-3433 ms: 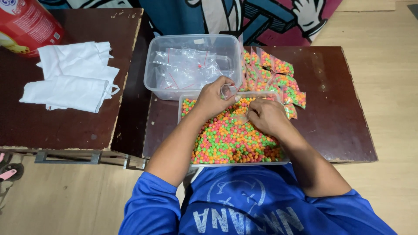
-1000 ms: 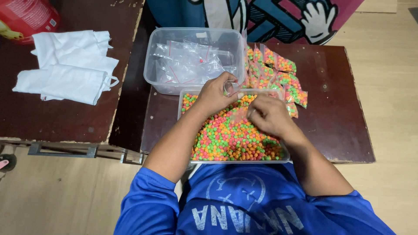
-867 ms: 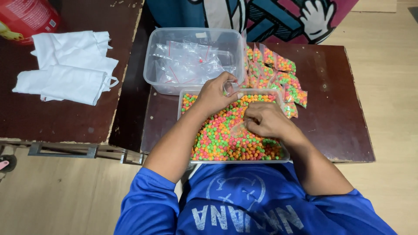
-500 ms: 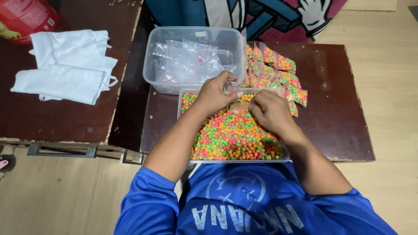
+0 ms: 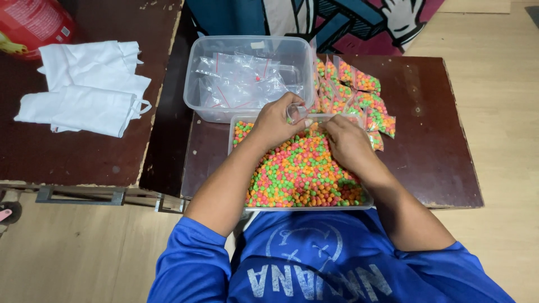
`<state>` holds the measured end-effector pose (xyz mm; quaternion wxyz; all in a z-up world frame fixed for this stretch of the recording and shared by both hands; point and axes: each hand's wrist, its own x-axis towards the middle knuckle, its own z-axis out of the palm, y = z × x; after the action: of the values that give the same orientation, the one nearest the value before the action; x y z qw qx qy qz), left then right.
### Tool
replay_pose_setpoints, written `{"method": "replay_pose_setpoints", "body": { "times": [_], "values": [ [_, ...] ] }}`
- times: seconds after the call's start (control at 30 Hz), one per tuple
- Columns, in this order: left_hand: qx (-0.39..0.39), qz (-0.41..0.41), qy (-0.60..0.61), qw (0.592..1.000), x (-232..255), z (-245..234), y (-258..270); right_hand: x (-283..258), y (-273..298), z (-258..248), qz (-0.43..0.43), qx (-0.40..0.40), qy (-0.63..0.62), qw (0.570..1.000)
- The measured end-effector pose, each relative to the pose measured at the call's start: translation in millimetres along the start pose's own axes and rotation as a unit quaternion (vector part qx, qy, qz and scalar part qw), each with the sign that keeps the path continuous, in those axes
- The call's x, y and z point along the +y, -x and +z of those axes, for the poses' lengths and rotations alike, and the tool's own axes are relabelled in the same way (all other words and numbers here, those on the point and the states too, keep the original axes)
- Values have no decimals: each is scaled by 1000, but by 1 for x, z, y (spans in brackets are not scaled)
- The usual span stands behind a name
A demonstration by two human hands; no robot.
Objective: Manually filling small plastic bags with colorful candies from a large container using fingers.
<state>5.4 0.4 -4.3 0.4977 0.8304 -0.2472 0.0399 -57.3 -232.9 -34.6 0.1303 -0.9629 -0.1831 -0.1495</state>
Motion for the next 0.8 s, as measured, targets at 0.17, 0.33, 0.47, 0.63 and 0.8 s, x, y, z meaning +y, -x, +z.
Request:
{"method": "replay_pose_setpoints", "body": {
  "times": [0.17, 0.33, 0.47, 0.63, 0.8],
  "values": [
    [4, 1, -3, 1000, -1, 1, 1, 0, 2, 4, -21, 3, 4, 1000],
    [10, 11, -6, 1000, 0, -1, 2, 3, 1, 11, -7, -17, 12, 1000],
    [7, 8, 1, 1000, -2, 0, 2, 4, 2, 11, -1, -14, -21, 1000],
    [7, 9, -7, 1000, -7, 2, -3, -3, -1, -1, 8, 16, -69, 997],
    [-2, -12, -16, 1000, -1, 1, 4, -4, 2, -2, -28, 51, -92, 994]
  ]
}}
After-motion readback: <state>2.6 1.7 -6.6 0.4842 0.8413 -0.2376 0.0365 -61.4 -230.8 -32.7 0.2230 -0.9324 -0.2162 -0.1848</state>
